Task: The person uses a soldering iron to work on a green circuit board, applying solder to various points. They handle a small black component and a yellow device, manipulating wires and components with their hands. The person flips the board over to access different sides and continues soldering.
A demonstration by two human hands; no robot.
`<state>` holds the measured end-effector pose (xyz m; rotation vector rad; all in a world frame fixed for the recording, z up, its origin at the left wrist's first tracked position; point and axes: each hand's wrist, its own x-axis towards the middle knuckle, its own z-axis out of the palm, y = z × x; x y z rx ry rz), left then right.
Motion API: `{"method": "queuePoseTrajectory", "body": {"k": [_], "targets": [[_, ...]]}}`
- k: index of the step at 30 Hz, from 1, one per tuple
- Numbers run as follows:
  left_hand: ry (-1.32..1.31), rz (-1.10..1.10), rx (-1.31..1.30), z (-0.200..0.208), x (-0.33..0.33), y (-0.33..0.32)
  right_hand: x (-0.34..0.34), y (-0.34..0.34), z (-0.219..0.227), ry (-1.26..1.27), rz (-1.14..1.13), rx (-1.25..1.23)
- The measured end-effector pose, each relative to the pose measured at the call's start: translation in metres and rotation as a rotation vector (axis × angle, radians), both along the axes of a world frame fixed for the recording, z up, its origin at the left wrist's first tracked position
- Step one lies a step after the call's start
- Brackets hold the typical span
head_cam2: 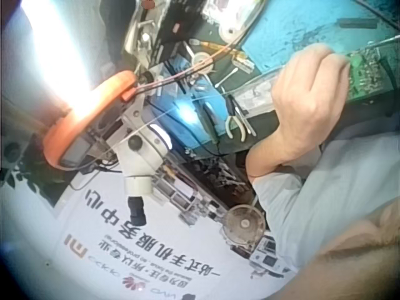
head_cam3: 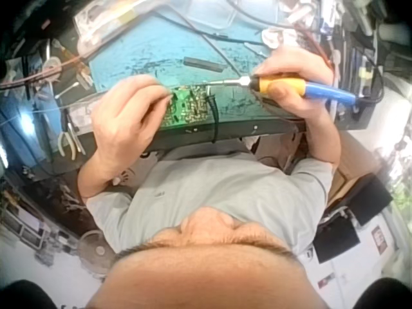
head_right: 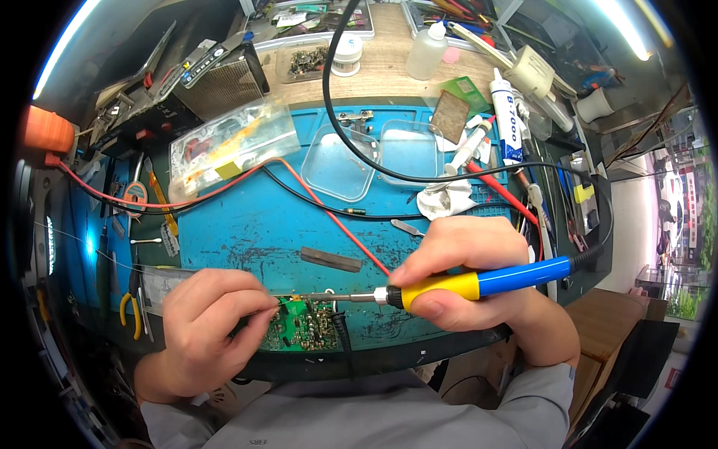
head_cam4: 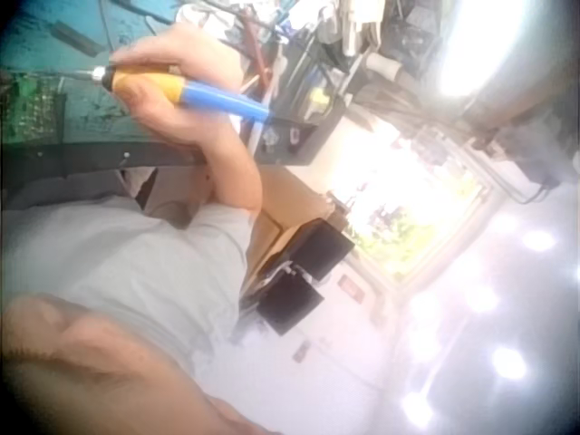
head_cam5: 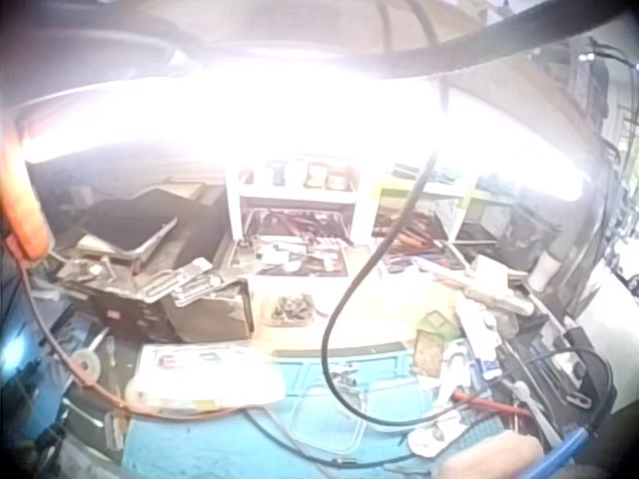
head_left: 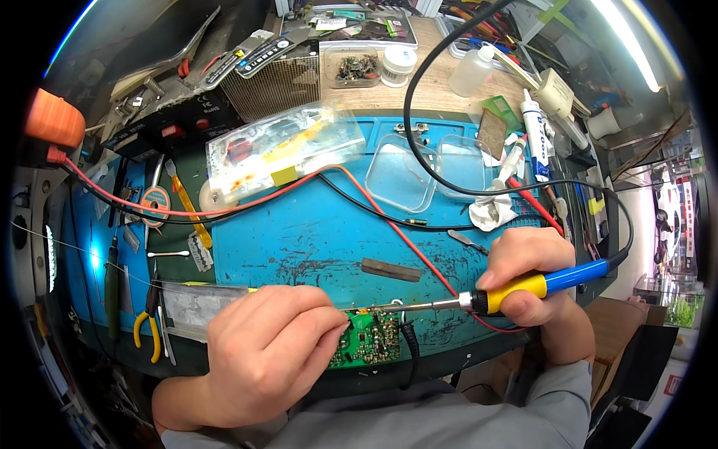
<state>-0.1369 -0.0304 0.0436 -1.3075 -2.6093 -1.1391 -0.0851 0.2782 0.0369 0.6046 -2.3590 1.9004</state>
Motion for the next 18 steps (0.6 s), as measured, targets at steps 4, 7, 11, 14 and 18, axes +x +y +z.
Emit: {"method": "queuePoseTrajectory", "body": {"k": [4,7,11,14,18], "targets": [[0.0,0.0,-0.002,0.0001,0.0002,0.0003,-0.0002,-0.0026,-0.0039,0.021,-0.011,-0.018],[0.007,0.004,0.003,-0.0016,0.0005,0.0003,-0.0017,-0.0029,-0.0035,0.02,0.021,0.031],[0.007,0.003,0.002,-0.001,0.0001,0.0012,-0.0026,-0.0041,-0.0039,0.021,0.021,0.055],[0.007,0.004,0.003,-0.0011,0.0006,0.0007,-0.003,-0.004,-0.0049,0.021,0.015,0.057],[0.005,0.008,0.006,-0.001,0.0007,0.0013,-0.0036,-0.0053,-0.0071,0.016,0.0,0.033]]}}
